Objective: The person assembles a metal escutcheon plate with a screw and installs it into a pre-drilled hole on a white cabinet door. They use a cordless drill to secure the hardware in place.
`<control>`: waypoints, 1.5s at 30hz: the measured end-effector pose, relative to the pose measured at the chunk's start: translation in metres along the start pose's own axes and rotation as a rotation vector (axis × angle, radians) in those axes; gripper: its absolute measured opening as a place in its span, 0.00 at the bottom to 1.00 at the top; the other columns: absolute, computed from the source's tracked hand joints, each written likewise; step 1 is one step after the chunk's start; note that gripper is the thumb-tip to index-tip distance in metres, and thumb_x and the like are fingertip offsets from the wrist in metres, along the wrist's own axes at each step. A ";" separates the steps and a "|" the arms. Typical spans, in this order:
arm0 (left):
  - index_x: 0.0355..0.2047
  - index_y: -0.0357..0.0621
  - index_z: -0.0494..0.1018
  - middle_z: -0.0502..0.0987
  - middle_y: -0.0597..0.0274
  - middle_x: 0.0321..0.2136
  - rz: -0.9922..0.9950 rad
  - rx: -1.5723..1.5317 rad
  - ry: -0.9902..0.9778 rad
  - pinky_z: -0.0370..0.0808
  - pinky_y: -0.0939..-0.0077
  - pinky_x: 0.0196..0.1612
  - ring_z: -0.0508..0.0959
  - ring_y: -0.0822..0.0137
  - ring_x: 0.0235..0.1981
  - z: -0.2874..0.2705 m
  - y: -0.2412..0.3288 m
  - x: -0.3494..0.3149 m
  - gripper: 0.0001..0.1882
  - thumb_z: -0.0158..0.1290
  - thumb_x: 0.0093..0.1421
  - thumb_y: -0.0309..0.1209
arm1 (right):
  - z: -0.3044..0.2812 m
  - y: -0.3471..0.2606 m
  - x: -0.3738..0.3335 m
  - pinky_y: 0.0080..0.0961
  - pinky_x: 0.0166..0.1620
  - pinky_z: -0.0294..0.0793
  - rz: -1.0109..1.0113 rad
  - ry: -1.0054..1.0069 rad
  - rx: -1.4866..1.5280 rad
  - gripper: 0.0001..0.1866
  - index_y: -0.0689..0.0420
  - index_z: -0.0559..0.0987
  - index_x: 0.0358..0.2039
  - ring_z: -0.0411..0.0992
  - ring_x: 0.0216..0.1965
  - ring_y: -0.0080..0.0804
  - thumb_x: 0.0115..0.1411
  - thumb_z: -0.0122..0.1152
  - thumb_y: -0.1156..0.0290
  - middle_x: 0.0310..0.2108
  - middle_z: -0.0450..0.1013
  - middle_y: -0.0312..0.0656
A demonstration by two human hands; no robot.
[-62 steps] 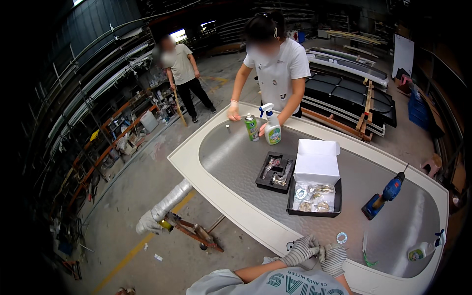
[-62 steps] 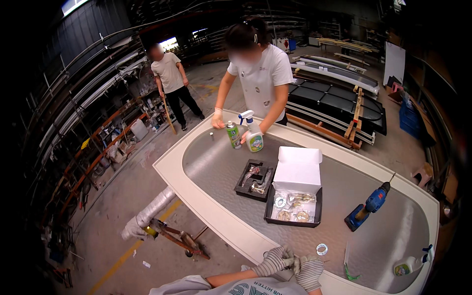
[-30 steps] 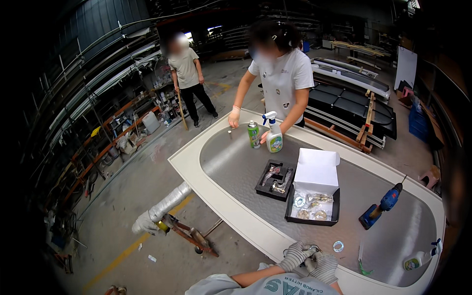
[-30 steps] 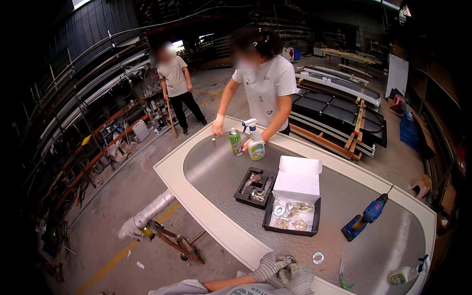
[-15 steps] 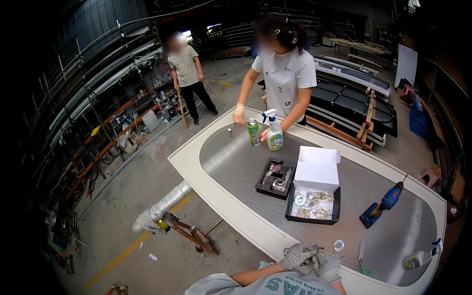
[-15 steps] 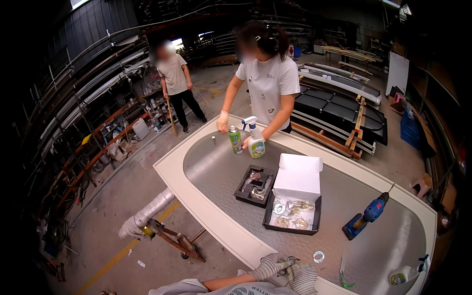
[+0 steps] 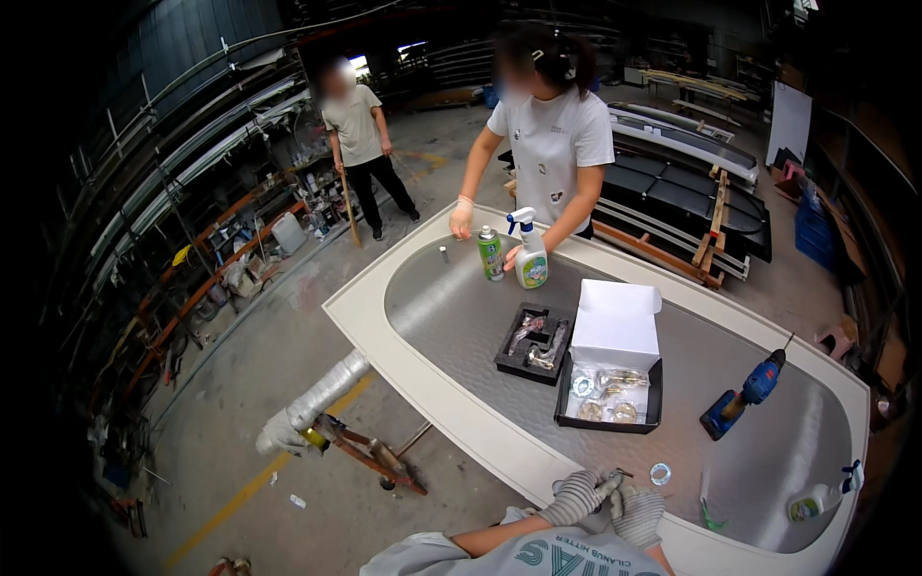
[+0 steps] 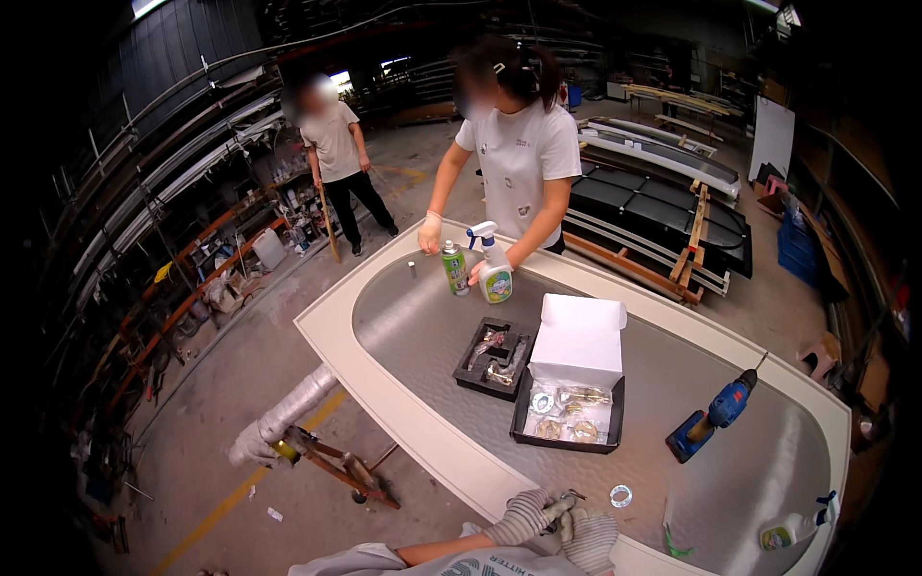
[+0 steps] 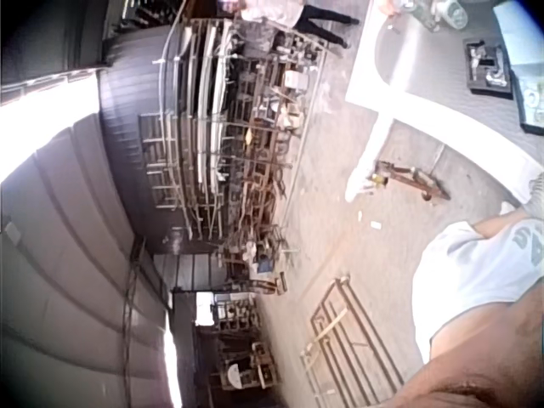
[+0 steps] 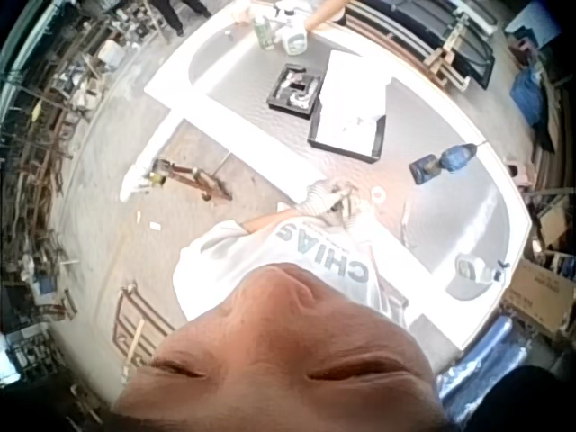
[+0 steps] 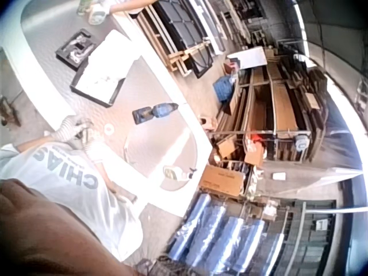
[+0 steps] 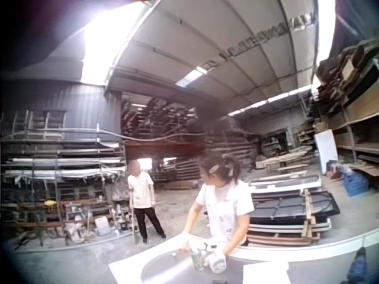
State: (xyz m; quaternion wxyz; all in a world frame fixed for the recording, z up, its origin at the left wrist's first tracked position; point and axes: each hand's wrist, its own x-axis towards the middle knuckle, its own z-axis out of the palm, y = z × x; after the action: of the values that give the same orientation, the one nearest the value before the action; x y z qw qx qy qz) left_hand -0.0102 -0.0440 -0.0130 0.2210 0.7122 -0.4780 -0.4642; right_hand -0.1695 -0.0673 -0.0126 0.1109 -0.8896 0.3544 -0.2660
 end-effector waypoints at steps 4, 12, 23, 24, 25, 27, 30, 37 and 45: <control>0.33 0.39 0.74 0.77 0.58 0.21 0.090 -0.200 0.103 0.74 0.74 0.31 0.78 0.66 0.25 0.003 0.002 -0.014 0.27 0.50 0.59 0.55 | 0.013 0.010 -0.008 0.42 0.25 0.64 0.150 -0.047 0.100 0.12 0.58 0.74 0.21 0.68 0.20 0.47 0.57 0.53 0.65 0.17 0.70 0.49; 0.31 0.38 0.72 0.76 0.59 0.20 0.395 0.090 0.206 0.72 0.73 0.27 0.77 0.69 0.22 0.019 -0.013 0.003 0.25 0.48 0.61 0.51 | 0.078 0.045 -0.044 0.25 0.24 0.67 0.718 -0.012 0.942 0.25 0.60 0.76 0.24 0.69 0.20 0.24 0.65 0.45 0.52 0.17 0.71 0.38; 0.29 0.39 0.71 0.74 0.58 0.16 0.046 -0.148 0.119 0.71 0.71 0.24 0.73 0.67 0.17 -0.003 0.004 -0.007 0.22 0.51 0.59 0.50 | -0.124 0.086 0.031 0.22 0.28 0.66 0.722 0.982 0.996 0.21 0.58 0.73 0.19 0.67 0.21 0.23 0.63 0.49 0.57 0.16 0.69 0.41; 0.29 0.40 0.71 0.73 0.59 0.16 0.026 -0.148 0.099 0.70 0.71 0.24 0.73 0.68 0.17 -0.005 0.009 -0.007 0.22 0.52 0.59 0.49 | -0.122 0.075 0.031 0.22 0.29 0.67 0.683 0.919 0.925 0.17 0.58 0.73 0.19 0.68 0.23 0.23 0.61 0.49 0.61 0.18 0.69 0.41; 0.29 0.40 0.71 0.74 0.59 0.18 0.003 -0.205 0.107 0.70 0.72 0.24 0.73 0.69 0.19 -0.002 0.011 -0.008 0.21 0.54 0.58 0.48 | -0.116 0.061 0.037 0.22 0.30 0.68 0.632 0.858 0.865 0.13 0.58 0.73 0.20 0.69 0.24 0.24 0.58 0.49 0.66 0.19 0.69 0.41; 0.30 0.40 0.72 0.75 0.59 0.19 0.053 -0.225 0.092 0.71 0.71 0.26 0.73 0.69 0.20 -0.002 0.012 -0.011 0.20 0.55 0.58 0.47 | -0.091 0.073 0.030 0.22 0.32 0.69 0.503 0.680 0.814 0.07 0.58 0.72 0.20 0.69 0.26 0.25 0.53 0.48 0.74 0.20 0.69 0.40; 0.31 0.40 0.73 0.76 0.58 0.21 0.117 -0.306 0.053 0.72 0.71 0.29 0.74 0.68 0.23 0.010 -0.007 -0.001 0.19 0.56 0.57 0.46 | -0.047 0.072 0.005 0.22 0.32 0.68 0.504 0.312 1.042 0.08 0.58 0.69 0.17 0.68 0.26 0.26 0.50 0.44 0.80 0.17 0.67 0.40; 0.31 0.40 0.75 0.77 0.57 0.23 0.111 -0.304 0.039 0.73 0.71 0.32 0.75 0.66 0.24 0.018 -0.022 0.003 0.18 0.57 0.56 0.45 | -0.009 0.046 0.005 0.21 0.32 0.64 0.294 0.210 0.835 0.10 0.55 0.65 0.22 0.60 0.26 0.23 0.60 0.42 0.79 0.21 0.60 0.34; 0.31 0.39 0.74 0.76 0.57 0.23 0.123 -0.277 0.057 0.73 0.71 0.32 0.75 0.64 0.24 0.016 -0.017 0.001 0.20 0.56 0.57 0.47 | -0.003 0.049 -0.001 0.22 0.33 0.65 0.266 0.103 0.712 0.05 0.58 0.68 0.24 0.63 0.26 0.28 0.57 0.47 0.77 0.21 0.62 0.38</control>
State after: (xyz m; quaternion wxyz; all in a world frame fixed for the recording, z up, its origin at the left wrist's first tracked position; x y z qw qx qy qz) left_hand -0.0159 -0.0354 -0.0333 0.3590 0.6570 -0.4456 -0.4908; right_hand -0.1995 -0.1024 -0.0293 0.4288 -0.7270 0.3572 -0.4000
